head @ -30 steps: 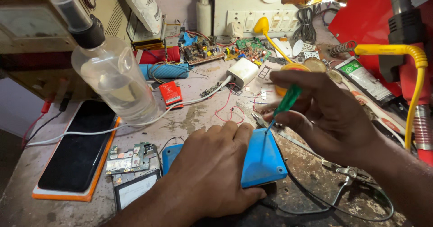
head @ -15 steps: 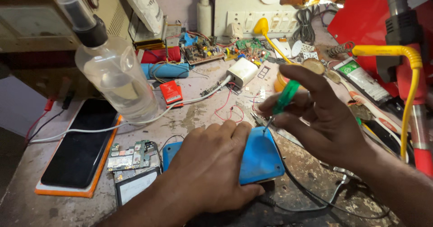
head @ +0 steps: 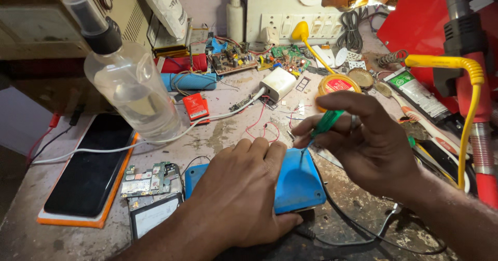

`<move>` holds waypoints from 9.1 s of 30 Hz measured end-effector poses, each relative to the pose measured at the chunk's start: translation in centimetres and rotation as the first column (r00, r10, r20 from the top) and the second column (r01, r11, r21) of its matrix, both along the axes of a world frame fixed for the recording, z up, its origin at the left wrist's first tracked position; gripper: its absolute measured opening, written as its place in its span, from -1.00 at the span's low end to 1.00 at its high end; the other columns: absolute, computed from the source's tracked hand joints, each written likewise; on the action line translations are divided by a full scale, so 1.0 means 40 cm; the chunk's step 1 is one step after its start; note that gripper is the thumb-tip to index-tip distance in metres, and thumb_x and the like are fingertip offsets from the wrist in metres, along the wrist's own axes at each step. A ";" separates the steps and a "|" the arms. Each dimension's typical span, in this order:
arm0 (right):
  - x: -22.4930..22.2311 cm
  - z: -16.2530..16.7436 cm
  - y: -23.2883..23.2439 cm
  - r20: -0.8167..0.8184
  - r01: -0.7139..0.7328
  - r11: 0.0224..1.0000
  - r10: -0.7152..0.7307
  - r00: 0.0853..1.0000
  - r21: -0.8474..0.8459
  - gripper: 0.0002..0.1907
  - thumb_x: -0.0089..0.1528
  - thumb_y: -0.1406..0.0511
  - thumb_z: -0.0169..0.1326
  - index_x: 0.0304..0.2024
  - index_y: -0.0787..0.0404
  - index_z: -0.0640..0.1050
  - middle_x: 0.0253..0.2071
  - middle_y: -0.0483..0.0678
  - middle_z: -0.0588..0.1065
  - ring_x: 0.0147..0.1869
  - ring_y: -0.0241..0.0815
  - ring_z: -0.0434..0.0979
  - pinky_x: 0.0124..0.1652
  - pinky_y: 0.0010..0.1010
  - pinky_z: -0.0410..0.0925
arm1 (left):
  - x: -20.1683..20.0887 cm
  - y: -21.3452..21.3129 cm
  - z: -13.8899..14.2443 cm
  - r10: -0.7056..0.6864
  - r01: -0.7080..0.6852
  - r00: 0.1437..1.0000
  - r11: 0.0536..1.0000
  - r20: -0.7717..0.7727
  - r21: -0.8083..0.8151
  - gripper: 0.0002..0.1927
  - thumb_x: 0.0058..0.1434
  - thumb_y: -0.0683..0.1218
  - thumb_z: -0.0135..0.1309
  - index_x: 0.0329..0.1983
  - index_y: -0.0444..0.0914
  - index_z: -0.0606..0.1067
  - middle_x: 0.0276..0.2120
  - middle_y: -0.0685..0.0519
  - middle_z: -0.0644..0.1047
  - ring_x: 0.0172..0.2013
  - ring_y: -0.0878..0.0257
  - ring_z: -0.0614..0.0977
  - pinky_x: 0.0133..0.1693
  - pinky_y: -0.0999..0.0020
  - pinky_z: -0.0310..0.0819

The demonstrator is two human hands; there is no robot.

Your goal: The person assembles a portable power bank by inserting a battery into a beige plastic housing, connecting a black power cable, and securing a blue back cover with a green screwdriver. The person tightens multiple screws around the perimeter of the cover to complete the assembly.

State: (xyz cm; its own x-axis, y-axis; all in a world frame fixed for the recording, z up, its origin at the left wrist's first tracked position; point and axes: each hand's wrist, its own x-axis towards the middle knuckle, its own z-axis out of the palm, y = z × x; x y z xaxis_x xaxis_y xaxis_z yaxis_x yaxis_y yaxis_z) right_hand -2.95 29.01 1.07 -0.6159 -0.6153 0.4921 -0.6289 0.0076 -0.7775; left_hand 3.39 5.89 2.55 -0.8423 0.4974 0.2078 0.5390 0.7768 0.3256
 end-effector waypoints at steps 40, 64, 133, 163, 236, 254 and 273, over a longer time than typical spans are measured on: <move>0.048 0.064 0.002 -0.283 0.096 0.993 -0.072 0.957 0.075 -0.45 0.25 0.53 0.14 0.26 0.18 0.34 0.17 0.13 0.51 0.26 -0.03 0.62 0.19 -0.20 0.54 | -0.036 -0.021 -0.007 0.196 -0.192 0.980 0.973 0.022 -0.132 -0.03 -0.18 0.33 0.32 0.15 -0.37 0.34 -0.02 -0.17 0.46 -0.02 -0.09 0.49 -0.10 0.00 0.44; 0.045 0.157 -0.012 -0.273 0.121 0.938 -0.030 0.962 0.325 -0.38 0.26 0.35 0.13 0.40 0.12 0.38 0.01 -0.03 0.69 0.09 -0.18 0.68 0.00 -0.37 0.56 | -0.049 -0.081 -0.021 0.014 -0.014 1.000 0.995 0.006 -0.099 0.28 -0.15 0.31 0.34 0.53 -0.29 0.02 0.16 -0.29 0.38 0.13 -0.24 0.43 0.01 -0.09 0.37; 0.049 0.050 0.033 -0.207 0.177 0.964 -0.135 0.969 0.200 -0.35 0.20 0.51 0.20 0.30 0.09 0.32 -0.11 0.02 0.68 -0.01 -0.10 0.77 -0.03 -0.28 0.57 | -0.050 -0.017 0.025 0.201 -0.163 0.953 0.971 0.226 -0.174 -0.12 -0.18 0.38 0.28 0.08 -0.23 0.39 -0.06 -0.13 0.55 -0.07 -0.14 0.61 -0.08 -0.09 0.47; 0.061 0.132 -0.037 -0.525 0.324 0.825 -0.039 0.850 0.464 -0.36 0.17 0.24 0.30 0.33 -0.01 0.51 -0.04 -0.15 0.61 -0.04 -0.27 0.67 -0.11 -0.39 0.53 | -0.011 -0.096 -0.059 0.026 0.003 0.992 0.973 -0.125 0.230 0.10 -0.12 0.32 0.36 0.35 -0.36 0.24 0.16 -0.27 0.43 0.15 -0.20 0.48 0.06 -0.04 0.38; 0.093 0.157 -0.010 -0.544 0.289 0.844 0.004 0.839 0.452 -0.20 0.10 0.26 0.29 0.38 0.21 0.35 -0.10 -0.05 0.67 -0.09 -0.18 0.75 -0.05 -0.26 0.55 | -0.013 -0.095 -0.096 0.001 -0.072 0.989 0.880 0.150 0.469 -0.11 -0.01 0.27 0.27 0.32 -0.28 0.42 -0.01 -0.11 0.60 -0.03 0.02 0.66 -0.01 0.17 0.51; 0.071 0.132 0.000 -0.347 0.200 0.870 -0.036 0.937 0.451 -0.43 0.18 0.38 0.25 0.23 -0.01 0.44 -0.11 -0.13 0.67 -0.02 -0.22 0.71 0.20 -0.18 0.42 | -0.010 -0.091 -0.091 0.037 -0.239 0.934 0.802 0.355 0.548 -0.37 0.12 0.10 0.17 0.27 -0.20 0.51 -0.02 -0.03 0.66 -0.15 0.18 0.73 -0.16 0.29 0.59; 0.084 0.078 -0.056 -0.310 0.285 0.952 -0.238 0.920 0.113 -0.23 0.19 0.44 0.22 0.40 0.19 0.21 -0.07 0.02 0.61 0.01 -0.19 0.73 -0.06 -0.38 0.56 | 0.011 -0.080 -0.083 -0.171 -0.137 0.909 0.738 0.380 0.660 -0.38 0.07 0.03 0.22 0.22 -0.26 0.54 -0.02 -0.05 0.66 -0.04 0.22 0.73 0.00 0.36 0.58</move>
